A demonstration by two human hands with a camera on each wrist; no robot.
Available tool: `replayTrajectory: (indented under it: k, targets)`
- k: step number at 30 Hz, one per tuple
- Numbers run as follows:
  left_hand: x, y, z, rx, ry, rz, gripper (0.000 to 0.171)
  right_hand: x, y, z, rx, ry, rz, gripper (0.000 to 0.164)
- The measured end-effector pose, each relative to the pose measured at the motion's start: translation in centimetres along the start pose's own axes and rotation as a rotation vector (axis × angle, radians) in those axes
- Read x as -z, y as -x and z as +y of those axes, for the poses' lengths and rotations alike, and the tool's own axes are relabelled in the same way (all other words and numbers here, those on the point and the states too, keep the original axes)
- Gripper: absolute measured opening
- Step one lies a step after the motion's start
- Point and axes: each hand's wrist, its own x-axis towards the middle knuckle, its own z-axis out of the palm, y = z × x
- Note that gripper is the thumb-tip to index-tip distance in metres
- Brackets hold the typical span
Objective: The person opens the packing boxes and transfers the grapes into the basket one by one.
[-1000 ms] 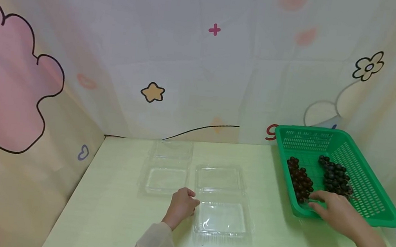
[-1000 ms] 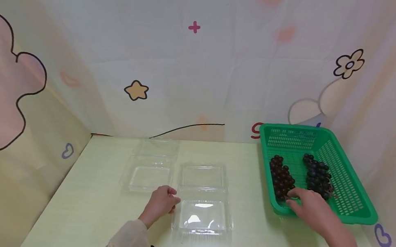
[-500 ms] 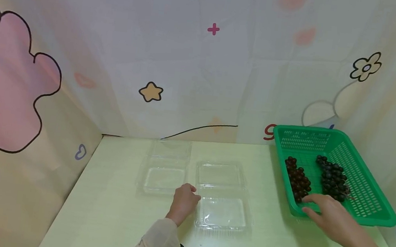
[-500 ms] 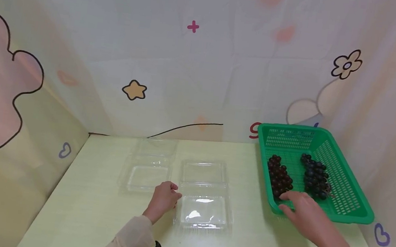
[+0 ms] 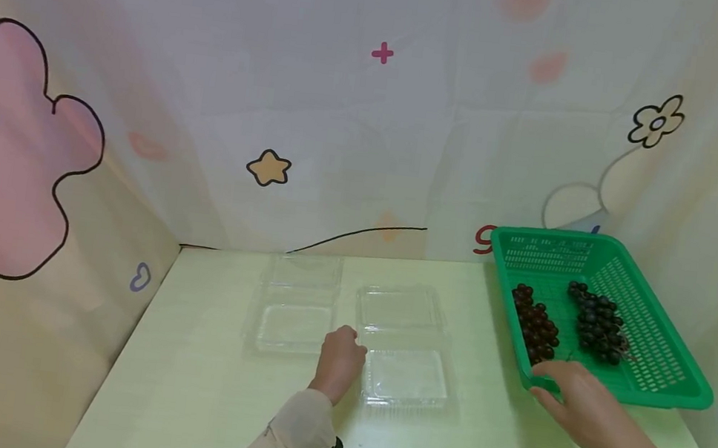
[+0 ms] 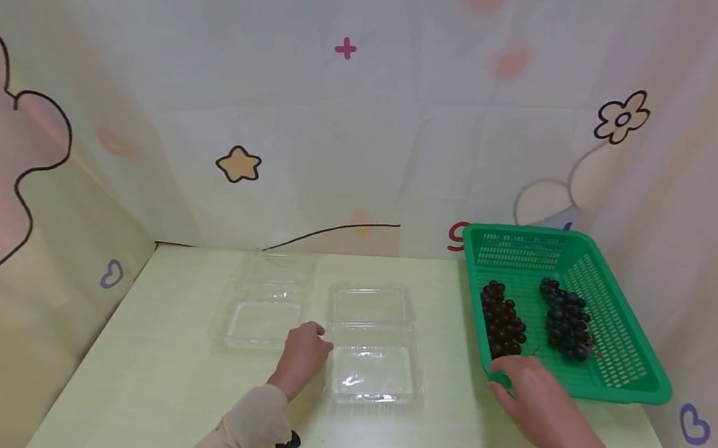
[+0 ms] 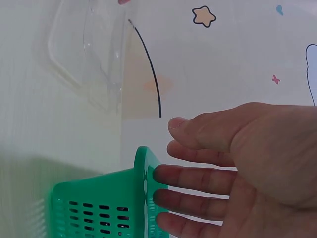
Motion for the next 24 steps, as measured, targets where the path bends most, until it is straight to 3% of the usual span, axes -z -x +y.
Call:
replayTrajectory:
  k: [9,14,24]
  targets:
    - [-0.3,-0.8,0.9,-0.034,-0.067,0.024,0.009,-0.5,0.4,-0.7,0.026,0.016,0.048,0.025]
    - [-0.6,-1.2,1.5,-0.037,-0.079,0.023,0.017,-0.7,0.4,-1.1,0.047,0.026,0.069,0.024]
    - [-1.1,-2.4,1.7,-0.05,-0.07,0.069,0.041,-1.1,0.3,-1.6,0.033,-0.001,0.034,0.026]
